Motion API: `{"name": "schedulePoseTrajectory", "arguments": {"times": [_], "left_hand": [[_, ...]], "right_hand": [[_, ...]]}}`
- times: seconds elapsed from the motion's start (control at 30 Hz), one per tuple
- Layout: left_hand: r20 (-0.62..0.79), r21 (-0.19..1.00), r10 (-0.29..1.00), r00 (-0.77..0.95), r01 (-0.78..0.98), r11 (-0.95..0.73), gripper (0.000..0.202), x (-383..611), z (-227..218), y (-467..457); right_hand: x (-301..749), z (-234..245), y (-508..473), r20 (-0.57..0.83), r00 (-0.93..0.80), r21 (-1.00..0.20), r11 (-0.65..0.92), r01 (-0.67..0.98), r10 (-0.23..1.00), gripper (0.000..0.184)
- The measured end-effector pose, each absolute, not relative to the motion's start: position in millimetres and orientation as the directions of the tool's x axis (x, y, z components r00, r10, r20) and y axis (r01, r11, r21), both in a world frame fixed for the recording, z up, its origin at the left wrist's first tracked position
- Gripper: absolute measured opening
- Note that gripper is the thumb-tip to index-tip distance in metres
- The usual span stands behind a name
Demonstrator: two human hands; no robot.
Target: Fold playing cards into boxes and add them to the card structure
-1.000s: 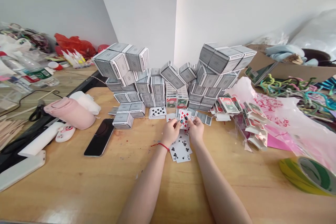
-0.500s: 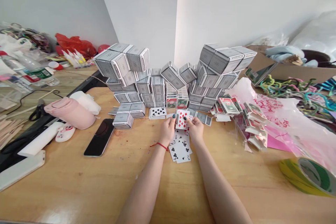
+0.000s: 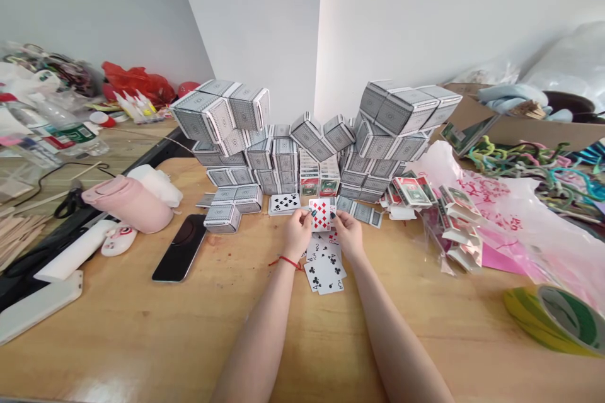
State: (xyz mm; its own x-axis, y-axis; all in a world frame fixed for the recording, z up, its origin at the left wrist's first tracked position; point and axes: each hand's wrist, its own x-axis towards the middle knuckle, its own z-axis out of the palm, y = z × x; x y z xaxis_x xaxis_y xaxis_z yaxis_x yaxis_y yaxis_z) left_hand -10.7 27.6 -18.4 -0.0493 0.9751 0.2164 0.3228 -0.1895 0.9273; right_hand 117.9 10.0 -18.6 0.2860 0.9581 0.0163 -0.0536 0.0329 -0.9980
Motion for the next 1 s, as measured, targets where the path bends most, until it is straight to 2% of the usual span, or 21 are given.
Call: {"name": "schedulePoseTrajectory", "arguments": {"times": [0.13,0.27,0.4,0.5,0.57,0.67,0.87,1.0], "left_hand": [[0.238,0.918,0.971,-0.007,0.328,-0.223,0.017,-12.0,-15.8,25.3],[0.248,0.902,0.967,0.059,0.349,-0.253,0.016,-9.7,-17.6,22.4],[0.257,0.876,0.96,0.108,0.394,-0.278,0.017,-5.1,-21.5,19.9],[0.257,0.858,0.957,0.137,0.422,-0.291,0.017,-1.3,-21.7,17.4],[0.26,0.843,0.953,0.153,0.446,-0.301,0.016,1.1,-20.5,15.2],[0.267,0.82,0.945,0.189,0.471,-0.326,0.015,4.3,-18.3,11.9],[0.3,0.801,0.937,0.176,0.486,-0.348,0.014,4.6,-15.7,10.7],[0.304,0.798,0.937,0.174,0.49,-0.35,0.013,0.8,-13.7,11.9]], "right_hand": [[118.3,-16.3,6.8,0.092,0.286,-0.995,0.078,0.06,0.954,0.034],[118.2,-20.5,4.8,0.24,0.351,-0.927,0.106,0.36,0.905,0.032],[114.7,-27.3,4.3,0.398,0.343,-0.695,0.036,0.718,0.851,0.03],[111.6,-30.4,4.2,0.461,0.322,-0.52,-0.042,0.853,0.827,0.031],[110.4,-31.4,4.1,0.479,0.309,-0.465,-0.061,0.883,0.822,0.031],[109.8,-31.9,4.3,0.49,0.306,-0.459,-0.056,0.887,0.816,0.032],[111.9,-28.0,5.2,0.441,0.401,-0.643,-0.029,0.765,0.803,0.032],[117.8,-23.6,5.9,0.398,0.377,-0.729,0.039,0.683,0.836,0.032]]}}
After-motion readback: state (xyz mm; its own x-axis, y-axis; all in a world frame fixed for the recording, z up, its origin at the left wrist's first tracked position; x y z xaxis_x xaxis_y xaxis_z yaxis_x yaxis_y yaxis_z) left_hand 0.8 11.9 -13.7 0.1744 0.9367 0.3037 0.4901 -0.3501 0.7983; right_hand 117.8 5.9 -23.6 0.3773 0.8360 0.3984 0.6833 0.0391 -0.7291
